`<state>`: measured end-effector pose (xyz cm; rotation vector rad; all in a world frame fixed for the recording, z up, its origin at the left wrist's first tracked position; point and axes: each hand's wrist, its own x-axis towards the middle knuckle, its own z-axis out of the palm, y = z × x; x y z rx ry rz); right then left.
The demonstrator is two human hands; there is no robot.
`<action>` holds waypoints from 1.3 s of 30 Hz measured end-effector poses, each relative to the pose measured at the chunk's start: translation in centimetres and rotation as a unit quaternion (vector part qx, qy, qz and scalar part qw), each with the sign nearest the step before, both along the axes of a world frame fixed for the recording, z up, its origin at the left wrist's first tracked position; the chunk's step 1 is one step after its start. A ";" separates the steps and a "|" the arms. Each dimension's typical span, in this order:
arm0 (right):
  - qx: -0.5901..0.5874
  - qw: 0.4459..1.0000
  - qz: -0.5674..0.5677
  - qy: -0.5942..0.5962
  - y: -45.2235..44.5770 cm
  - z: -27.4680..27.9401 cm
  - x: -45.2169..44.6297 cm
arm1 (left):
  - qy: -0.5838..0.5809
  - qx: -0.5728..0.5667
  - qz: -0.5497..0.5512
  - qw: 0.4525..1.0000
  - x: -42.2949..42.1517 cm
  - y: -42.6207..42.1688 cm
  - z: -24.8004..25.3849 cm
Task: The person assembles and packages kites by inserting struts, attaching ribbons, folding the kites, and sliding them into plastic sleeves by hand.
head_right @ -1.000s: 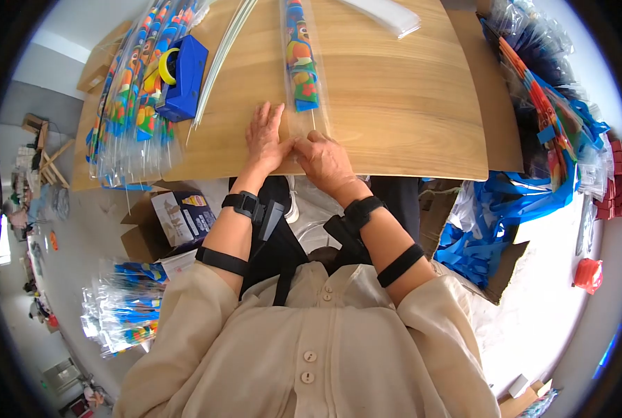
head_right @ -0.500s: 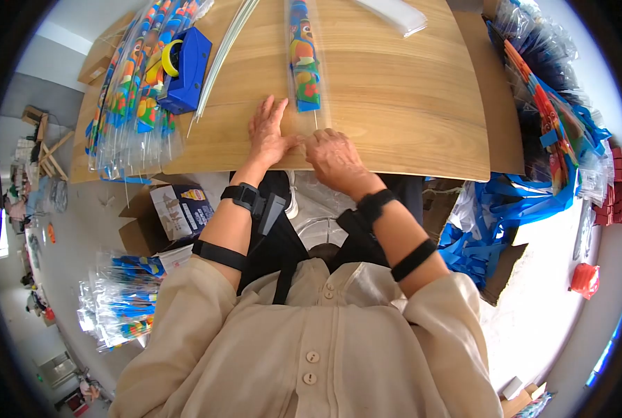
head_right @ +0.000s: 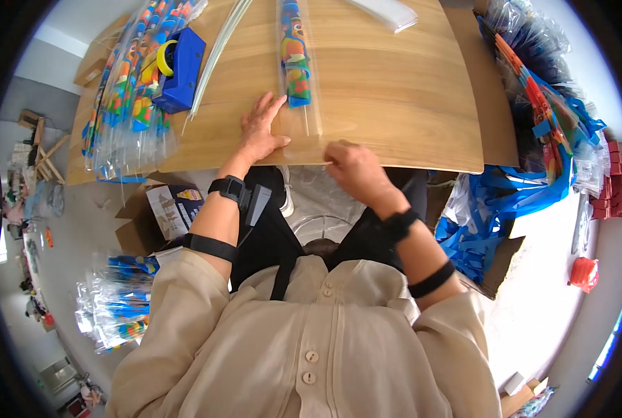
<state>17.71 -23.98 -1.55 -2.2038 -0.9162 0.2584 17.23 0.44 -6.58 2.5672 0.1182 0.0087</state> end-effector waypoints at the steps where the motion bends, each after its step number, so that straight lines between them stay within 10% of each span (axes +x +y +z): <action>1: 0.004 1.000 0.010 0.020 1.5 -0.5 -0.1 | 0.002 -0.009 -0.002 1.000 0.0 0.0 0.2; 13: -0.024 0.967 0.101 -0.232 6.5 -4.2 0.9 | 0.045 -0.004 0.010 0.999 0.5 0.0 0.2; 19: -0.121 0.961 0.215 -0.125 -0.4 -2.3 -0.9 | 0.032 -0.012 0.009 0.999 0.5 0.0 -0.1; 25: 0.050 0.997 0.009 -0.053 2.5 -1.4 0.1 | 0.033 -0.003 0.010 0.999 0.5 0.0 0.2; 39: -0.031 0.973 0.052 -0.224 6.5 -4.9 1.0 | 0.015 0.044 0.047 0.998 0.6 -1.1 -0.1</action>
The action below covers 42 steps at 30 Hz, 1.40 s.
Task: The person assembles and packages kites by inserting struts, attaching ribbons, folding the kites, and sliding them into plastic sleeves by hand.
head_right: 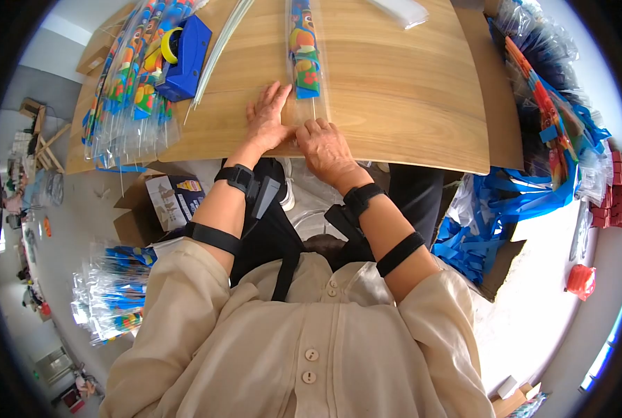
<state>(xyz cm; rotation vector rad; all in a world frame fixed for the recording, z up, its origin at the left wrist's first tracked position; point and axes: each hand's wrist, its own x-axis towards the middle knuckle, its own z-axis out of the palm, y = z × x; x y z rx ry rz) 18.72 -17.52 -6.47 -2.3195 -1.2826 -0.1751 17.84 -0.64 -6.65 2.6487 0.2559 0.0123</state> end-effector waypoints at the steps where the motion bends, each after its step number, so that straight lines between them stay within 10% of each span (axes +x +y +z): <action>1: -0.011 1.000 0.001 -0.023 -0.1 -0.1 -0.1 | 0.003 -0.007 0.003 1.000 0.0 0.0 0.0; 7: -0.114 0.987 0.096 -0.059 -4.1 1.5 -1.8 | 0.006 -0.002 -0.008 1.000 -0.1 0.2 -0.1; 13: -0.340 0.916 0.095 0.190 -12.2 2.5 -2.7 | 0.001 -0.014 -0.019 1.000 -0.2 0.2 0.1; 19: -0.089 0.986 -0.106 0.095 -9.8 2.5 -1.8 | -0.076 0.021 -0.185 0.980 -2.6 1.0 0.7; 28: -0.130 0.974 -0.169 0.077 -6.5 3.8 -1.9 | -0.048 0.127 -0.206 0.969 -6.3 -0.7 1.3; 42: 0.111 0.985 -0.074 0.110 -5.4 0.8 -1.1 | -0.151 0.053 -0.183 0.970 -6.9 -0.6 -0.3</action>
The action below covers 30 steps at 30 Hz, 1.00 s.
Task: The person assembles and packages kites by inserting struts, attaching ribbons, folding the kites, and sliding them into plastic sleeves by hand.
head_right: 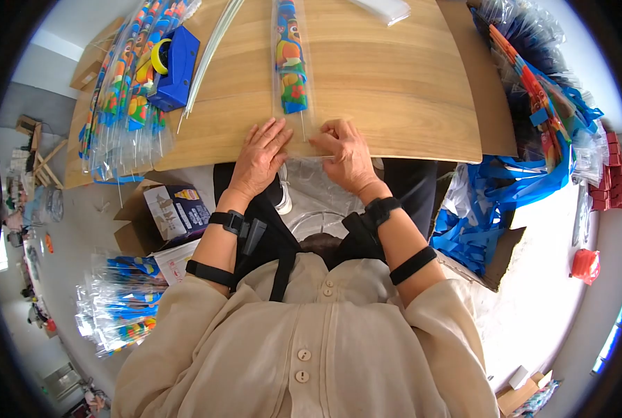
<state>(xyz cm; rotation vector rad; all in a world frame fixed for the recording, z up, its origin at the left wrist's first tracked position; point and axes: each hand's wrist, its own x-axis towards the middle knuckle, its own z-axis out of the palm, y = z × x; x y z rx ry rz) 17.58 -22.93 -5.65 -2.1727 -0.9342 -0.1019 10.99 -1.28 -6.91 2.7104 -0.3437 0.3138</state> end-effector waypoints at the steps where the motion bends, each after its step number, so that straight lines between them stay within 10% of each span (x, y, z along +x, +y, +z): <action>1: -0.009 1.000 0.003 -0.008 -0.2 0.0 -0.4 | 0.001 -0.001 0.000 1.000 0.0 0.0 0.1; 13: -0.068 0.973 -0.007 -0.220 3.6 -0.9 -2.9 | -0.017 0.009 0.001 1.000 -0.1 -0.1 0.3; 30: -0.090 0.992 -0.081 0.043 -2.4 -0.6 -3.9 | -0.054 -0.018 -0.003 0.998 0.3 0.2 -0.3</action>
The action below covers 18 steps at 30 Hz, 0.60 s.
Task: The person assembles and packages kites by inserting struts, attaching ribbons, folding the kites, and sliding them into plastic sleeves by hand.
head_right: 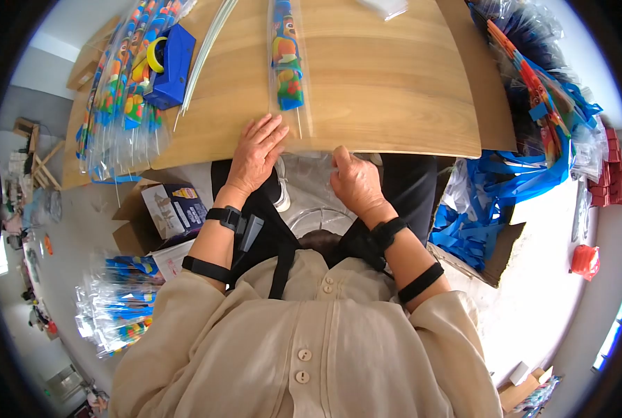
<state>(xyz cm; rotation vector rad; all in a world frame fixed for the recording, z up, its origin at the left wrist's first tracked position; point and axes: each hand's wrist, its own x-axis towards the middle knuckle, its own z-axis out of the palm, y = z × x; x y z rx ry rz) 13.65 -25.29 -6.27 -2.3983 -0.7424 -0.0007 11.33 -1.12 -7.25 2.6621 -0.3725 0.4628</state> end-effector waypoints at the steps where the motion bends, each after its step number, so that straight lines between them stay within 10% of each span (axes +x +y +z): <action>1: 0.023 1.000 -0.018 0.009 0.1 0.4 0.3 | -0.002 0.001 -0.002 1.000 0.1 0.0 0.0; 6: 0.067 0.993 -0.042 -0.083 0.7 1.0 1.8 | -0.012 -0.066 0.009 0.998 0.2 0.0 -0.1; 13: 0.201 0.867 -0.125 0.438 -1.9 -3.0 -0.4 | -0.012 -0.107 0.019 0.994 0.2 -0.2 -0.3; 15: 0.617 0.424 -0.276 0.603 -2.7 -4.5 0.4 | -0.012 -0.111 0.023 0.993 0.2 -0.2 -0.3; 18: 0.750 0.345 -0.225 0.517 -1.3 -3.6 0.8 | -0.008 -0.106 0.025 0.994 0.2 -0.2 -0.3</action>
